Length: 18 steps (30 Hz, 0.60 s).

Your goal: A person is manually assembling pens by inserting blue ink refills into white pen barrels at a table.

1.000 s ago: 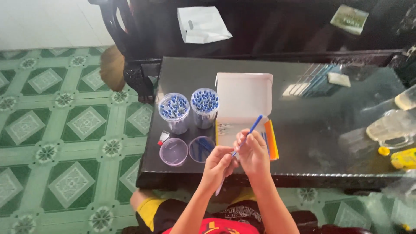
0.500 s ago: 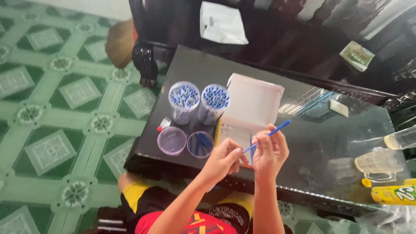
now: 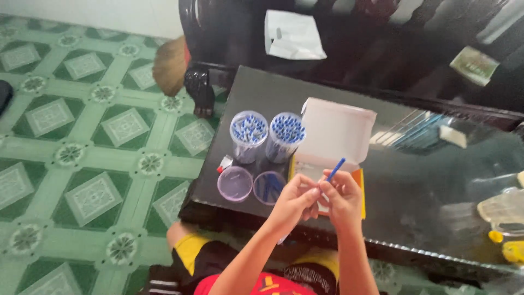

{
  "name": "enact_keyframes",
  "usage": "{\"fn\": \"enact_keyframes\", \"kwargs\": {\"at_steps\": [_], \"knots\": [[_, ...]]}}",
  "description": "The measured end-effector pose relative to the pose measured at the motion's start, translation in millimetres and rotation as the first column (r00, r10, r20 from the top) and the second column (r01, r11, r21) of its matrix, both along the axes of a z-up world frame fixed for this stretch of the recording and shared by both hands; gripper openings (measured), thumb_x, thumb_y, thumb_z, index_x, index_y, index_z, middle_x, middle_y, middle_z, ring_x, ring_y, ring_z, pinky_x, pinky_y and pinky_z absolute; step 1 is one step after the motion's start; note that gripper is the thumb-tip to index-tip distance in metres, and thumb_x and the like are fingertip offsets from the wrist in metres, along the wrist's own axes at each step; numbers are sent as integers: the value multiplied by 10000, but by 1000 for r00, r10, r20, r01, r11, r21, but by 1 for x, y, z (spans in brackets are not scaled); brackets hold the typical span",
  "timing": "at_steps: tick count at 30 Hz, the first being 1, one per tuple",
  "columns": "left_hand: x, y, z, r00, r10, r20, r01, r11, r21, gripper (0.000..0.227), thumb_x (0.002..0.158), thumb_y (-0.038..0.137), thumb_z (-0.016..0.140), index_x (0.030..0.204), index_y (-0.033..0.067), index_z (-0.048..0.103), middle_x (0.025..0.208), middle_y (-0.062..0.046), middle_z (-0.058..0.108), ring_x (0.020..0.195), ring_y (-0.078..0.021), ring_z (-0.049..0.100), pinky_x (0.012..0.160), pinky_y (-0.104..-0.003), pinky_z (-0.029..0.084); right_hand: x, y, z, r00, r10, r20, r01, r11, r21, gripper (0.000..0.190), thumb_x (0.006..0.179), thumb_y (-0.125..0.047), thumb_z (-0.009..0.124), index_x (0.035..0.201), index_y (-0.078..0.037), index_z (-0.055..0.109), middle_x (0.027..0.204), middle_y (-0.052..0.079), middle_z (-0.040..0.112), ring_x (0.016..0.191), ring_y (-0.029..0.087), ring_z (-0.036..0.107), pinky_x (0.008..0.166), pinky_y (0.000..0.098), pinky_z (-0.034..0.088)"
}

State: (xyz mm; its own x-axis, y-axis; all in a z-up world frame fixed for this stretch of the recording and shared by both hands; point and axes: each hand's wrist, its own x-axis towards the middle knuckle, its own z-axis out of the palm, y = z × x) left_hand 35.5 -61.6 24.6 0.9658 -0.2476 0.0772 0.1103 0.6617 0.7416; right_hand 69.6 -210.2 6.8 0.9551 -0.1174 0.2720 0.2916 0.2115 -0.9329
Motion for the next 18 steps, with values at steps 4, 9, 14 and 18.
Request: {"fn": "enact_keyframes", "kwargs": {"at_steps": [4,9,14,18], "knots": [[4,-9,-30,1000,25,-9,-25,999,-42,158,1016,64,607,1174,58,615,811,-156,708,529,-172,618,446,-203,394,7,-7,-29,984,176,26,-178,977,119,152,871,-3,734,1011,41,694,1094,181,587,761,193,654,376,308,566],[3,-12,-23,997,54,-59,-61,991,-117,149,999,39,602,1127,10,674,716,-141,604,513,-189,598,427,-208,380,-5,3,-2,954,298,39,-299,927,225,374,862,14,733,1219,28,623,973,149,592,716,239,692,464,359,611],[5,-10,-26,991,70,-115,-85,987,-137,141,962,3,623,1071,-53,694,629,-121,499,477,-213,596,391,-207,358,-6,6,8,968,212,136,-226,969,96,920,787,68,779,1570,-217,389,1237,118,549,1018,178,608,807,293,605],[-8,-3,-18,991,66,-116,-82,987,-139,111,954,-8,635,1037,-63,683,730,-232,644,457,-186,564,374,-209,334,-9,-7,-3,972,80,220,-74,997,-36,559,859,72,705,1394,1,557,1048,265,657,846,249,677,612,309,585]]}}
